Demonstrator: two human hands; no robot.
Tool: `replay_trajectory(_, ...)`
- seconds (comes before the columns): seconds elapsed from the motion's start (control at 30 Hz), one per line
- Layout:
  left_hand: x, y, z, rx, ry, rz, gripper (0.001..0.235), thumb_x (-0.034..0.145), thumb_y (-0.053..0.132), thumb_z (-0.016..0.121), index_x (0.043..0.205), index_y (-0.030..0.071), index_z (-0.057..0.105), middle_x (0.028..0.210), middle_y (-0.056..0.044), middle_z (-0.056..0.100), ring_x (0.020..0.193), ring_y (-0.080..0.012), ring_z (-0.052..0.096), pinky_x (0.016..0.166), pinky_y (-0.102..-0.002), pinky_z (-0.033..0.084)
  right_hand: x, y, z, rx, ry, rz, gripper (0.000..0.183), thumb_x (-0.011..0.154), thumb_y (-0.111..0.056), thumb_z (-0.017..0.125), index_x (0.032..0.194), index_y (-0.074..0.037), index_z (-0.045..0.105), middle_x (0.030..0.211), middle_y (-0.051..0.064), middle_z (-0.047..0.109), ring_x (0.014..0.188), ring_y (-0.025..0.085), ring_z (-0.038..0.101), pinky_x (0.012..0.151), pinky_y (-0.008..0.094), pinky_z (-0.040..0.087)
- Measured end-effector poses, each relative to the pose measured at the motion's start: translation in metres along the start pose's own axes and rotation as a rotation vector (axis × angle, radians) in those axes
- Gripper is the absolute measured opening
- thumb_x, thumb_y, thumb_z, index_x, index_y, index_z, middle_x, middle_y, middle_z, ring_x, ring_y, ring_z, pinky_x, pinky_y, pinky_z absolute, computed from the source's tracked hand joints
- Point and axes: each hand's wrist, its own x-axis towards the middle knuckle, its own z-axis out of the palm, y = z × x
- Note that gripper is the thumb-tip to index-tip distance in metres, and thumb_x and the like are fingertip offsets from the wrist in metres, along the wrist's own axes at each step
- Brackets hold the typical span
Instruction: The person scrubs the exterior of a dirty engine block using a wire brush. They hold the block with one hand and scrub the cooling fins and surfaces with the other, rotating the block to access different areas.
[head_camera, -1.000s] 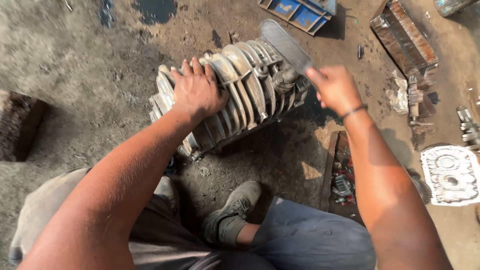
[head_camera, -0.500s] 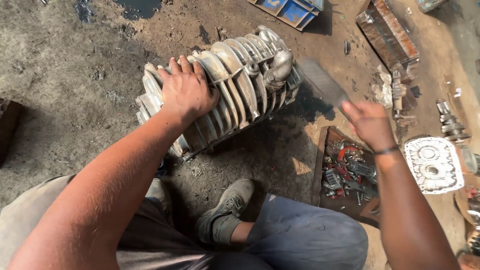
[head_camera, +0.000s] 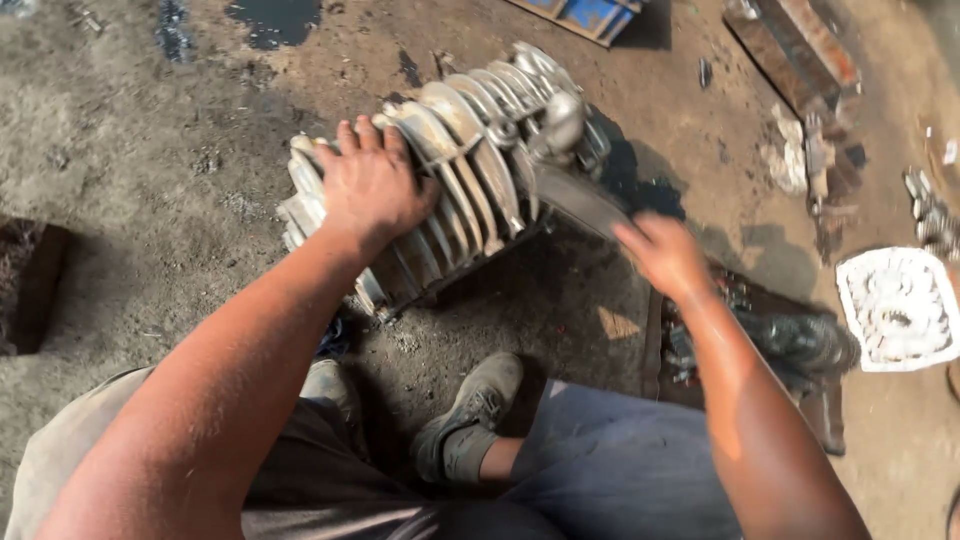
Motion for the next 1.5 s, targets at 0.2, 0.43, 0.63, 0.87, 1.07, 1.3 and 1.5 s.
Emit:
replay_trajectory(0.2,0.0,0.007,-0.001,0.024,-0.049,-0.028,0.094,0.091,0.063,0.047,0.158,0.0,0.026,0.163,-0.028,0.024,0.149,-0.0484,0.023,0.113,-0.07,0.02,-0.033,0.055,-0.018,0.184,-0.024,0.364,0.046,0.098,-0.047,0.066,0.096,-0.001,0.071,0.081,0.024,0.064,0.071,0.041,0.061,0.065,0.052,0.047)
replay_trajectory(0.43,0.002,0.003,-0.001,0.082,-0.072,-0.049,0.097,0.092,0.071,0.043,0.16,0.005,0.022,0.166,-0.022,0.021,0.151,-0.0439,0.021,0.116,-0.069,0.018,0.07,-0.023,-0.023,-0.074,-0.144,0.055,0.051,0.091,-0.057,0.073,0.092,-0.006,0.078,0.078,0.018,0.069,0.074,0.035,0.066,0.072,0.049,0.05)
replay_trajectory(0.63,0.005,0.003,0.002,0.112,-0.113,-0.052,0.1,0.09,0.076,0.04,0.16,0.008,0.018,0.166,-0.018,0.017,0.151,-0.0397,0.02,0.114,-0.073,0.011,0.082,0.067,-0.067,-0.083,-0.18,-0.001,0.053,0.089,-0.058,0.076,0.1,-0.007,0.079,0.087,0.012,0.073,0.077,0.028,0.068,0.069,0.045,0.055)
replay_trajectory(0.87,0.005,0.004,0.001,0.112,-0.094,-0.052,0.096,0.092,0.072,0.042,0.16,0.006,0.024,0.167,-0.021,0.02,0.151,-0.0419,0.023,0.113,-0.076,0.013,0.031,0.079,-0.089,0.523,0.109,0.429,0.041,0.103,-0.041,0.066,0.114,-0.001,0.068,0.089,0.01,0.071,0.066,0.019,0.067,0.055,0.036,0.052)
replay_trajectory(1.07,0.003,0.003,0.005,0.056,-0.005,-0.02,0.096,0.091,0.068,0.047,0.159,0.002,0.027,0.163,-0.027,0.024,0.149,-0.0485,0.023,0.111,-0.074,0.014,-0.009,-0.106,0.054,1.915,-0.032,0.799,0.042,0.099,-0.049,0.062,0.093,-0.009,0.055,0.067,0.002,0.046,0.053,0.015,0.046,0.046,0.03,0.036)
replay_trajectory(1.3,-0.001,0.004,-0.006,0.046,-0.077,-0.026,0.096,0.091,0.068,0.045,0.158,0.003,0.025,0.163,-0.025,0.022,0.149,-0.0464,0.021,0.11,-0.077,0.012,0.011,-0.148,0.072,1.818,0.177,0.971,0.038,0.099,-0.053,0.054,0.092,-0.015,0.053,0.065,0.006,0.051,0.054,0.017,0.046,0.045,0.029,0.032)
replay_trajectory(1.5,-0.001,0.004,-0.002,0.028,-0.023,-0.004,0.096,0.09,0.067,0.048,0.158,0.001,0.029,0.163,-0.028,0.024,0.149,-0.0481,0.023,0.112,-0.072,0.02,0.069,-0.095,0.035,1.596,0.075,0.918,0.04,0.102,-0.052,0.057,0.092,-0.014,0.05,0.064,0.004,0.05,0.048,0.017,0.045,0.042,0.029,0.033)
